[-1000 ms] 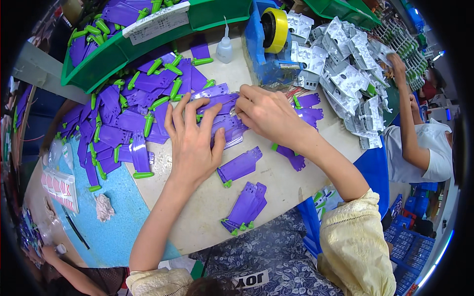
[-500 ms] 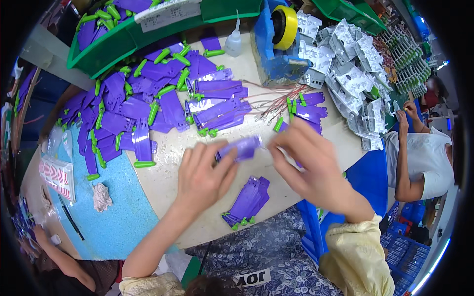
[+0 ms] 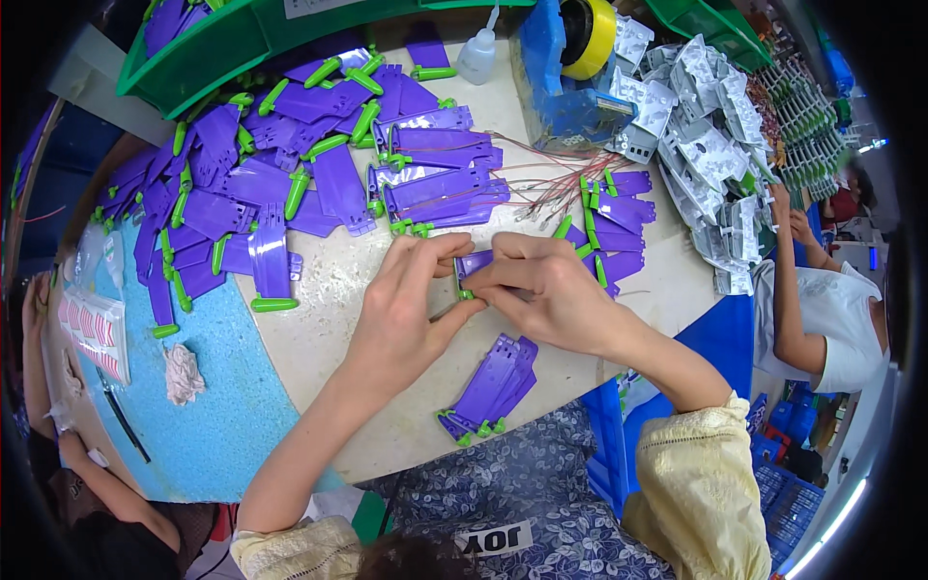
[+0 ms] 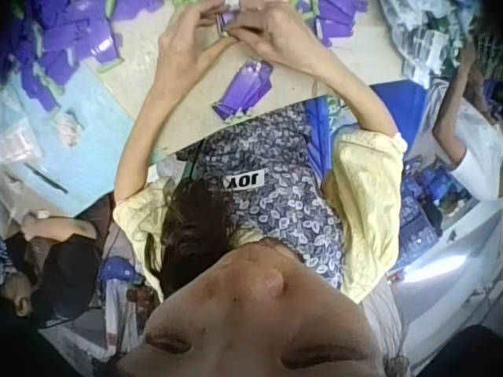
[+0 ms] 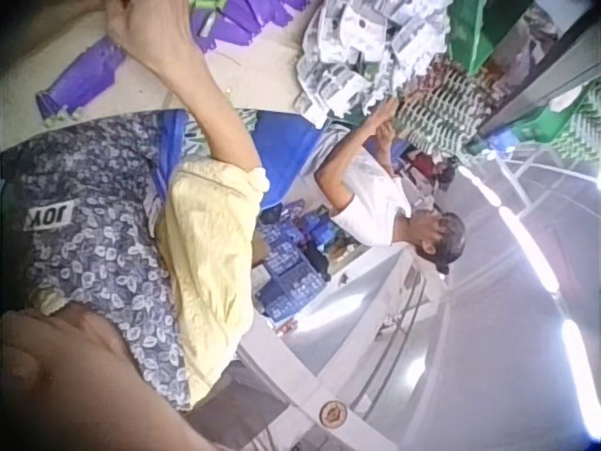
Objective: The person assembles purple and green plastic components at a workbench. They pick up purple plastic pieces and green cylindrical parts, inserting the green parts into the purple pieces. The person then uses a small bottle to apply a liquid substance to the assembled units and places them on the table.
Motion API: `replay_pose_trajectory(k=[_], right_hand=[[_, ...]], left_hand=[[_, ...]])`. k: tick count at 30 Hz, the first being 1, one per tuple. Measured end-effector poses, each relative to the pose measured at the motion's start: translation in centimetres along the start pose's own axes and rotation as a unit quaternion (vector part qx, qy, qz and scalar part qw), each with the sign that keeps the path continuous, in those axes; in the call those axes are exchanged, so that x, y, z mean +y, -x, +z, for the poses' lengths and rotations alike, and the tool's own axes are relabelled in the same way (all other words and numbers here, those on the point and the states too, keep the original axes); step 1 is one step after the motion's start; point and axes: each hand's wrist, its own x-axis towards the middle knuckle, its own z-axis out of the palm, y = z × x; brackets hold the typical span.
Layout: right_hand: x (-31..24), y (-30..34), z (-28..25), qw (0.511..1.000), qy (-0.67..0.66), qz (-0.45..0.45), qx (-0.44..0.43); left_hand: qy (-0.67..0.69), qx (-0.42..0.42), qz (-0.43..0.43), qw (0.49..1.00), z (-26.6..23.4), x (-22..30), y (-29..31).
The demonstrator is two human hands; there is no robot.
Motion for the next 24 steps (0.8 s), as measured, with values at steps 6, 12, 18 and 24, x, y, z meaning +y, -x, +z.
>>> replay_pose_trajectory(k=[6, 12, 18, 24], right_hand=[[2.0, -0.9, -1.2, 0.999, 0.009, -0.010, 0.038], [1.1, -1.0, -0.9, 0.973, -0.019, 0.201, 0.109], [0.8, -0.7, -1.4, 0.978, 0.092, 0.101, 0.158], [2.7, -3.5, -10.3, 0.899, 0.073, 0.102, 0.420]], left_hand=[[-0.054, 0.026, 0.041, 0.997, -0.1, 0.0, -0.4], [-0.175, -0.012, 0.145, 0.974, -0.9, 0.0, -1.3], [-0.150, -0.114, 0.205, 0.960, -1.7, -0.6, -3.5], [-0.180, -0.097, 0.188, 0.961, -1.6, -0.2, -2.9]])
